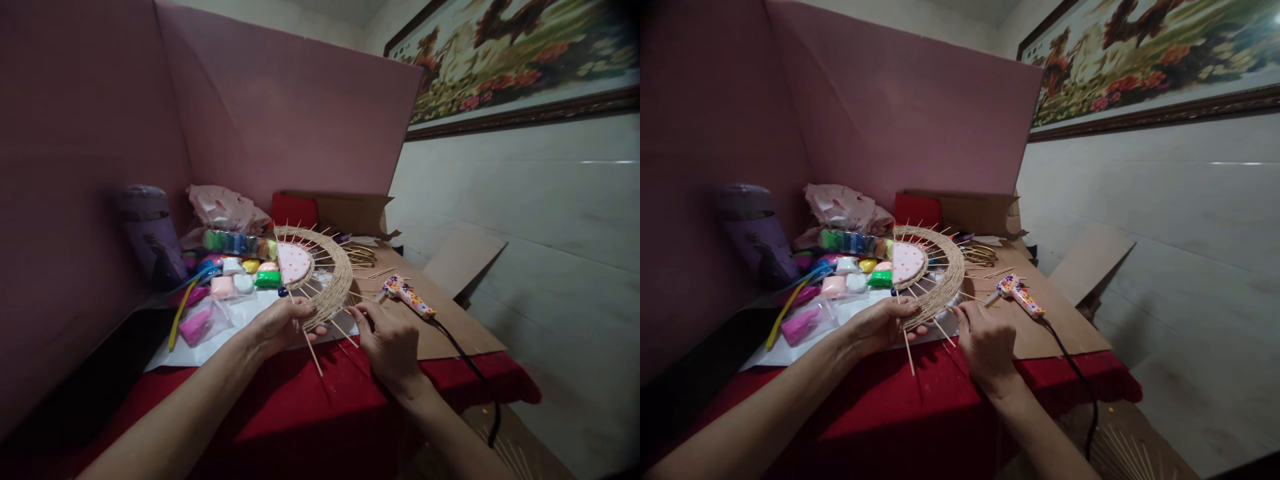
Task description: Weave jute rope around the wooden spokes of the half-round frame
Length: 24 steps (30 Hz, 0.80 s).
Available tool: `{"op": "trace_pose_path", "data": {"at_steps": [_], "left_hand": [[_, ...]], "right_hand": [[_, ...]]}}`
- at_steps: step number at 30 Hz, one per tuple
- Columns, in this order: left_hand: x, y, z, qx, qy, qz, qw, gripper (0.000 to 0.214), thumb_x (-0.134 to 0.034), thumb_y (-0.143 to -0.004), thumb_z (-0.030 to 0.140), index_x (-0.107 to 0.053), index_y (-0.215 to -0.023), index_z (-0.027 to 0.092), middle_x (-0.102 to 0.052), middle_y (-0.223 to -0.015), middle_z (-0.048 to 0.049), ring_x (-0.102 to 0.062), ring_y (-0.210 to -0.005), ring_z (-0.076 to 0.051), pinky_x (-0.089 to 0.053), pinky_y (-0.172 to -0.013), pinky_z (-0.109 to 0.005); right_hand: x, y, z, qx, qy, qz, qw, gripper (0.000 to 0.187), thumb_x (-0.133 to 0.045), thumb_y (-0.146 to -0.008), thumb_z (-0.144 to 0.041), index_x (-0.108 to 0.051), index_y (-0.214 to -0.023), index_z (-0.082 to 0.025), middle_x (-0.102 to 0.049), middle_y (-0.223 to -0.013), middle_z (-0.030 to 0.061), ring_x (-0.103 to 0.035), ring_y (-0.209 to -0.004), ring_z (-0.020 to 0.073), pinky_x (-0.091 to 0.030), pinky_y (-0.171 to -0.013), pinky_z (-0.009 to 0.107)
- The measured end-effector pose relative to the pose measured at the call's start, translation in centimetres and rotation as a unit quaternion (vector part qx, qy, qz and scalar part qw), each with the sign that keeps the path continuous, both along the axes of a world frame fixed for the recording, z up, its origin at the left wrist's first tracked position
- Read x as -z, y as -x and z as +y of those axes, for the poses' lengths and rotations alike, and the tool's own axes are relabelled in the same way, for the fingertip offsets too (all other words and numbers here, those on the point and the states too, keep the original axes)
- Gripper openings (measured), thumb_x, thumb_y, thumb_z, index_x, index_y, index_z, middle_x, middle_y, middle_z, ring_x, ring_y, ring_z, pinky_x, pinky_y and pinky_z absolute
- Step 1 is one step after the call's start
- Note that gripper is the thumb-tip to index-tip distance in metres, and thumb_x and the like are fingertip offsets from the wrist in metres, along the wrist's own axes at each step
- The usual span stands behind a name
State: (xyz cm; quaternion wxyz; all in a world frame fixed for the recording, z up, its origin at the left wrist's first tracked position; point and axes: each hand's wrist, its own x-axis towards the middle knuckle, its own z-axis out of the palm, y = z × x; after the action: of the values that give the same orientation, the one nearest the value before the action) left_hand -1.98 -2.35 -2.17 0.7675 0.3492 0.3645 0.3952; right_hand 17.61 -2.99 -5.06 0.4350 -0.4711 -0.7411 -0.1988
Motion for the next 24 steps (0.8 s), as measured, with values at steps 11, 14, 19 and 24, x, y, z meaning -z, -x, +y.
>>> {"op": "trace_pose_path", "data": {"at_steps": [11, 14, 19, 24], "left_hand": [[0.13, 0.01, 0.09, -0.003, 0.004, -0.033, 0.999, 0.011, -0.051, -0.078, 0.007, -0.055, -0.088, 0.006, -0.065, -0.076, -0.0105, -0.064, -0.056, -0.013, -0.051, -0.048, -0.018], [0.22, -0.05, 0.2, -0.005, 0.005, -0.039, 0.999, 0.013, -0.049, -0.078, 0.004, -0.055, -0.089, 0.006, -0.065, -0.077, -0.0112, -0.064, -0.056, -0.013, -0.051, -0.049, -0.017], [0.2, -0.14, 0.16, -0.029, 0.012, -0.034, 0.999, 0.011, -0.051, -0.076, 0.003, -0.052, -0.085, 0.008, -0.065, -0.074, -0.0098, -0.064, -0.056, -0.014, -0.052, -0.051, -0.019], [0.15, -0.16, 0.08, -0.038, 0.015, -0.021, 0.999, 0.008, -0.049, -0.077, 0.003, -0.052, -0.082, 0.008, -0.064, -0.071, -0.0087, -0.063, -0.054, -0.013, -0.051, -0.05, -0.019]], "right_hand": [[0.09, -0.07, -0.44, 0.007, 0.019, 0.036, 0.999, 0.022, -0.052, -0.085, -0.033, -0.064, -0.074, -0.019, -0.064, -0.059, 0.0017, -0.056, -0.053, 0.014, -0.026, -0.051, 0.025], [0.17, -0.09, -0.52, 0.01, 0.018, 0.043, 0.999, 0.021, -0.052, -0.085, -0.032, -0.064, -0.073, -0.019, -0.065, -0.06, 0.0021, -0.057, -0.054, 0.0145, -0.027, -0.051, 0.025], [0.25, -0.21, -0.43, 0.01, 0.044, 0.065, 0.997, 0.019, -0.052, -0.085, -0.03, -0.063, -0.075, -0.019, -0.066, -0.065, 0.0034, -0.058, -0.059, 0.0156, -0.029, -0.053, 0.025], [0.27, -0.47, -0.32, -0.008, 0.105, 0.132, 0.986, 0.021, -0.054, -0.083, -0.034, -0.064, -0.072, -0.02, -0.065, -0.06, 0.0023, -0.057, -0.057, 0.0151, -0.032, -0.053, 0.024]]}}
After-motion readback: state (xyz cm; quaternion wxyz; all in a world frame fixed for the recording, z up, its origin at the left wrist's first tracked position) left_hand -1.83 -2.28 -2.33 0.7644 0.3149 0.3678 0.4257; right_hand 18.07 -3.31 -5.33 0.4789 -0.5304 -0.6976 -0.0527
